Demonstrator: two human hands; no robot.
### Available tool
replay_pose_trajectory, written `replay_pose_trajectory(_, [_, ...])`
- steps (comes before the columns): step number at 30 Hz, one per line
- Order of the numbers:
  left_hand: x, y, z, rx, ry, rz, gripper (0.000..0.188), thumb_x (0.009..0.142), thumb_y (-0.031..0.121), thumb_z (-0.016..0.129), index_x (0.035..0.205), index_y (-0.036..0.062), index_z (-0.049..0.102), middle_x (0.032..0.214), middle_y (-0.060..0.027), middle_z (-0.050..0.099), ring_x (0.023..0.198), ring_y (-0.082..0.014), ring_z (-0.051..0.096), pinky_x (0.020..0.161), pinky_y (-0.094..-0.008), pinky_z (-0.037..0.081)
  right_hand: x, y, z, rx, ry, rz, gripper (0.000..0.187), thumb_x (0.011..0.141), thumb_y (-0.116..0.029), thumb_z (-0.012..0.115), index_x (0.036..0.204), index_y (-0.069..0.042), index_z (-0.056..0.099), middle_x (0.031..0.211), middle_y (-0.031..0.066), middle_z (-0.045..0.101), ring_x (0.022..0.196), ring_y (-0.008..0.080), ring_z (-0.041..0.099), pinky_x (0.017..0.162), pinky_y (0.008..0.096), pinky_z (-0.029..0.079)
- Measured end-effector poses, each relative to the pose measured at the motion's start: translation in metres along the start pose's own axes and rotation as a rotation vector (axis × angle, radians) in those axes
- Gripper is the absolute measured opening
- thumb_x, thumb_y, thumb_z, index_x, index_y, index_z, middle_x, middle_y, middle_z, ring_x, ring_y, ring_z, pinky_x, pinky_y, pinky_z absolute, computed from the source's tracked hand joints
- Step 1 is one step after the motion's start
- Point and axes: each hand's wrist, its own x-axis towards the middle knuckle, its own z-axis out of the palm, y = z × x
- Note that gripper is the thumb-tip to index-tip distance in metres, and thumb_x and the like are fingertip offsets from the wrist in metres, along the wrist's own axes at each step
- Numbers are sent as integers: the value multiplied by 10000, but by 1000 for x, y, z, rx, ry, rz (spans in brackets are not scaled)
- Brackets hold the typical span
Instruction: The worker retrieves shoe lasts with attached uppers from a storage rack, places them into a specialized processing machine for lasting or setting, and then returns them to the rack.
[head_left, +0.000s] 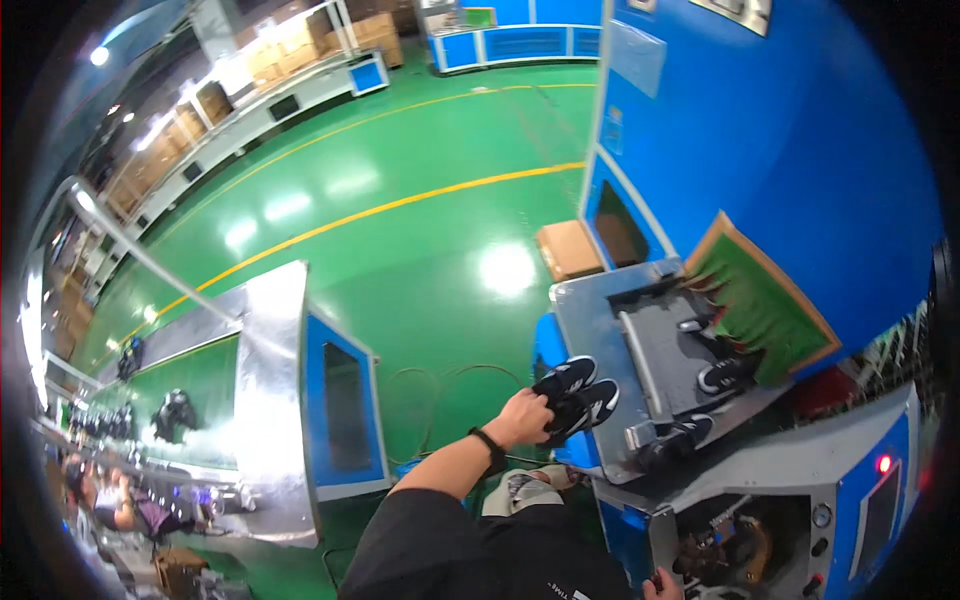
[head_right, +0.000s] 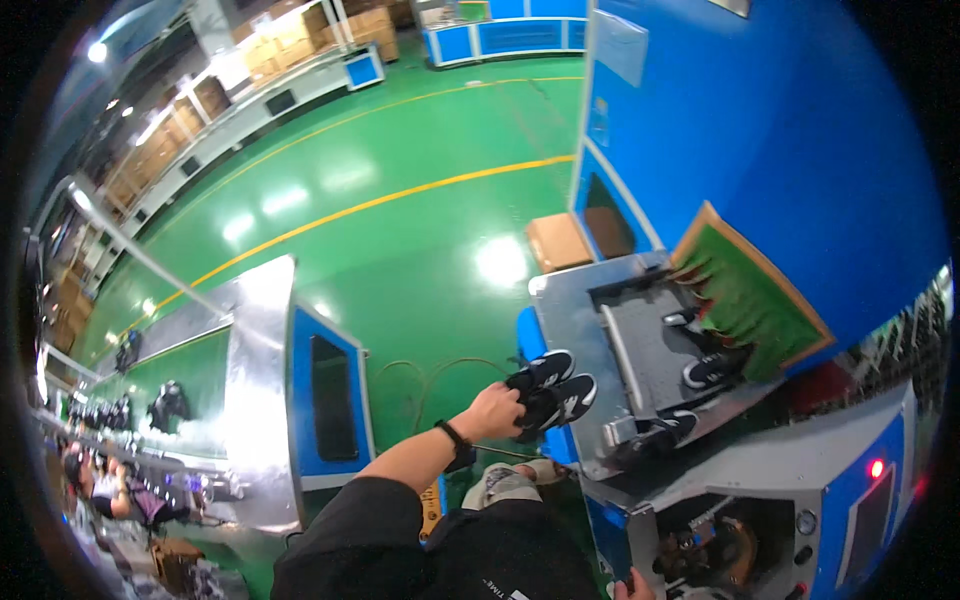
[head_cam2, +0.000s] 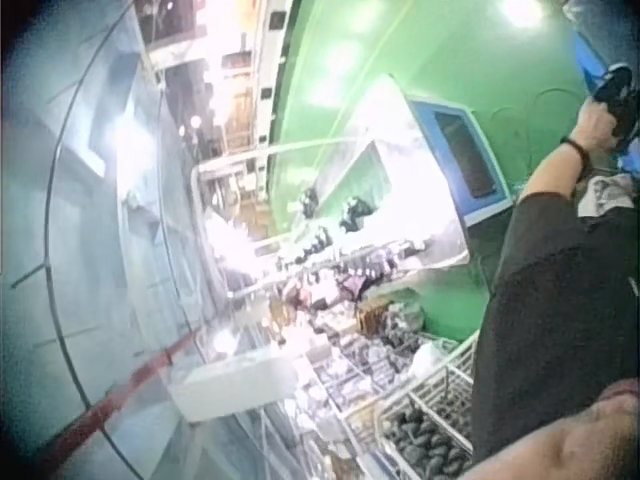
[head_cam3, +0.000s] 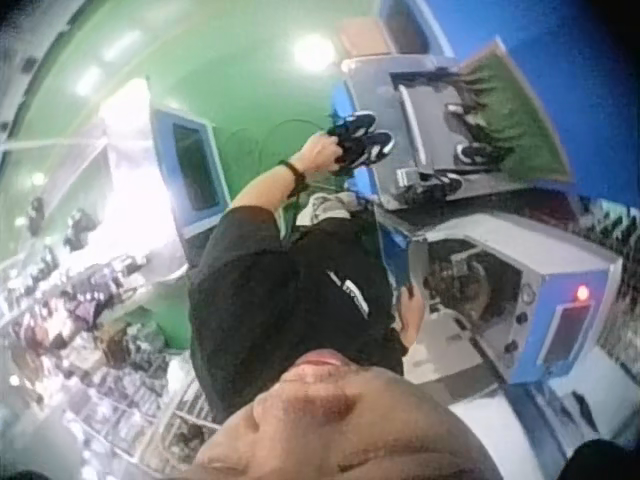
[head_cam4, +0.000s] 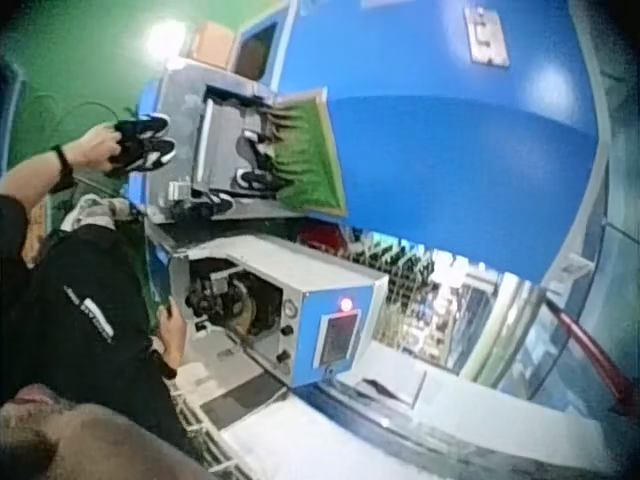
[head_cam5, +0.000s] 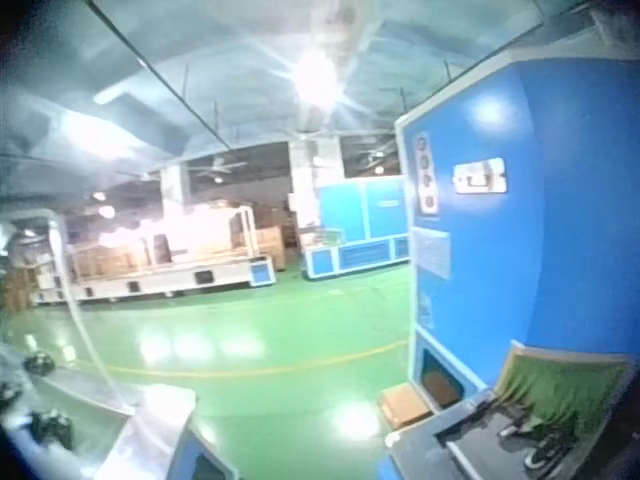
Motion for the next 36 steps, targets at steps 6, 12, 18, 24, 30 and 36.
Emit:
replay_pose_trajectory(6, [-221, -62, -45, -26, 55, -388, 350, 687, 457, 753, 794, 124, 759, 857, -103, 656, 907, -312, 666, 877, -440, 513, 28, -11, -3, -97, -100, -136, 482, 975, -272, 618, 1384, -17, 591, 1315, 237, 649, 1226, 403, 607, 1033, 455, 467])
replay_pose_trajectory(12, [-452, -124, -127, -1, 274, -1083, 326, 608, 317, 820, 787, 57, 738, 874, -156, 688, 879, -383, 659, 796, -469, 540, 62, -14, 10, -216, -189, -367, 453, 992, -243, 595, 1370, 7, 592, 1314, 243, 646, 1232, 404, 603, 1031, 451, 470])
replay_pose_trajectory(18, [-451, -191, -168, 659, 775, -1669, 161, 872, 117, 568, 920, 4, 673, 1011, -193, 679, 1010, -373, 627, 919, -485, 488, 62, -12, 0, -85, -11, -405, 424, 917, -204, 667, 1285, 4, 631, 1154, 219, 681, 1076, 379, 650, 924, 423, 507])
replay_pose_trajectory(24, [-252, -156, -24, 43, 441, -1006, 293, 880, 88, 631, 1137, -50, 657, 1090, -242, 657, 1077, -426, 609, 928, -472, 497, 62, -41, -76, 49, 560, -506, 244, 868, -60, 673, 1098, 4, 723, 1049, 200, 725, 963, 369, 703, 871, 419, 554])
replay_pose_trajectory(30, [61, 87, 23, -438, -173, 147, 607, 810, 340, 810, 1335, 114, 606, 1210, -163, 683, 1128, -361, 642, 949, -447, 529, 60, -59, -194, -105, 1450, -415, 382, 890, -41, 641, 1258, 58, 625, 1296, 233, 634, 1208, 421, 608, 1034, 472, 480])
replay_pose_trajectory(36, [184, 228, 75, -152, -222, 367, 431, 797, 367, 810, 1105, 90, 688, 1133, -197, 598, 1051, -411, 624, 900, -502, 537, 128, -52, -209, -628, 1572, 9, 656, 887, -214, 685, 1427, 82, 458, 1480, 248, 502, 1385, 399, 469, 1155, 529, 325])
